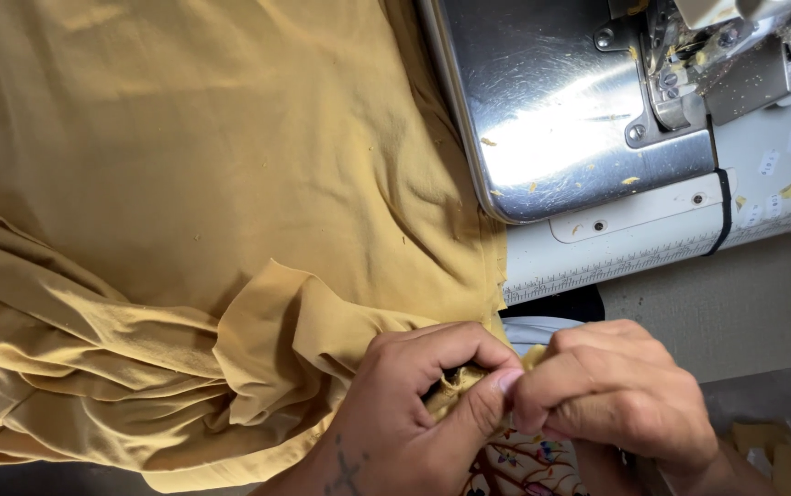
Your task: Trimming loose threads and excess fabric from a yellow garment using thread snips at a sewing station.
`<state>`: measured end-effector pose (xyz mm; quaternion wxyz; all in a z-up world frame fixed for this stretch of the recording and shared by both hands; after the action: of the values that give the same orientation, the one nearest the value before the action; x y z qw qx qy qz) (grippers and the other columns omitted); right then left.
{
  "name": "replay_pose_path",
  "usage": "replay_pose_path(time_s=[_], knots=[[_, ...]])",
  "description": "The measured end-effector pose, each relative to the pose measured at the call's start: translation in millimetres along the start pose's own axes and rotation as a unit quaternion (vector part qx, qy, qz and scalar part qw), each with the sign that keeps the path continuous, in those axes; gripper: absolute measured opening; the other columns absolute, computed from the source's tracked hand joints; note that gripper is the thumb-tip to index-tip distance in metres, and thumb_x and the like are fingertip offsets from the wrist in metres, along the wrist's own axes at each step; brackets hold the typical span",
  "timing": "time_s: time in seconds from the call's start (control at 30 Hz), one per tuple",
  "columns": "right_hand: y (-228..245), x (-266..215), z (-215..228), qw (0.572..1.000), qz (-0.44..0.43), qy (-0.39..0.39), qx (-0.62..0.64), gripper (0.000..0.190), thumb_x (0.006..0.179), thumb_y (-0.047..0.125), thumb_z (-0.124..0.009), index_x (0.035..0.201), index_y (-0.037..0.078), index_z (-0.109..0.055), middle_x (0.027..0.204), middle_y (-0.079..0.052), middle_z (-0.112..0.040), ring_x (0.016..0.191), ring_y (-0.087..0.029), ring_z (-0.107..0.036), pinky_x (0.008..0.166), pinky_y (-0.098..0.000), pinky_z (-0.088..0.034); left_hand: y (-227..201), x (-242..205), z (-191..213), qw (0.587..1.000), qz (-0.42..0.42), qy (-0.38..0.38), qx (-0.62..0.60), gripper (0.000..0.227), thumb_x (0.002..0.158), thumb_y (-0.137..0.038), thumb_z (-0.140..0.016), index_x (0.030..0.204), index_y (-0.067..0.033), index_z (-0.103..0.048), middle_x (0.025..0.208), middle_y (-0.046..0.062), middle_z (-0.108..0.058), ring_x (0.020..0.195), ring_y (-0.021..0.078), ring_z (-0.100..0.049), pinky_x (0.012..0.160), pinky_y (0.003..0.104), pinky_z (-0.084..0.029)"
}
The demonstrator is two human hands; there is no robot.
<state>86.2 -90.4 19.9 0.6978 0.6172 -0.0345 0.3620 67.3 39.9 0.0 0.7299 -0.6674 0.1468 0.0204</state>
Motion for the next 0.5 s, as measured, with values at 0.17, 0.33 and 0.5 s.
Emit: replay_pose_path(time_s=[0.17,0.33,0.5], knots=[[-1.7,2.6,-3.5,0.995,-0.031,0.088,0.021,0.023,0.102,0.016,-0.038,0.084,0.008,-0.05,0.07,-0.003,-0.06,0.054,-0.015,-0.054,0.053,-0.0278,-0.045,8.2,0.7,-2.1,0.999,-0.013,0.031,-0.021,0.019,0.099,-0.023,-0.058,0.089,-0.0109,-0.068,0.081,-0.001,-0.068,0.074,0.0121,-0.063,0.069,0.027,-0.05],[0.1,3.6,-4.3,0.991,0.046,0.125,-0.031,0.028,0.099,0.008,-0.032,0.078,0.005,-0.05,0.071,-0.007,-0.06,0.052,-0.018,-0.054,0.048,-0.03,-0.038,9.3,4.1,4.7,0.999,-0.022,0.022,0.038,0.017,0.097,-0.019,-0.063,0.085,-0.0085,-0.068,0.08,0.001,-0.063,0.074,0.0151,-0.061,0.066,0.03,-0.047],[-8.7,-0.1,-11.7,0.977,0.069,0.199,0.015,0.051,0.114,0.038,-0.023,0.084,0.007,-0.05,0.079,-0.006,-0.061,0.057,-0.019,-0.053,0.053,-0.0328,-0.038,16.1,8.4,11.6,0.999,0.0,-0.031,0.023,0.019,0.092,-0.021,-0.067,0.076,-0.012,-0.067,0.073,-0.003,-0.064,0.067,0.0099,-0.059,0.063,0.026,-0.046]])
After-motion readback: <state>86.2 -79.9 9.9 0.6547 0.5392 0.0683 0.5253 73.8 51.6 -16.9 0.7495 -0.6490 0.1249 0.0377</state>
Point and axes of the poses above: each hand's wrist, its own x-axis towards the middle knuckle, its own z-axis out of the back of the hand, y = z × x, the point moved 7 cm from there along x, towards the middle knuckle
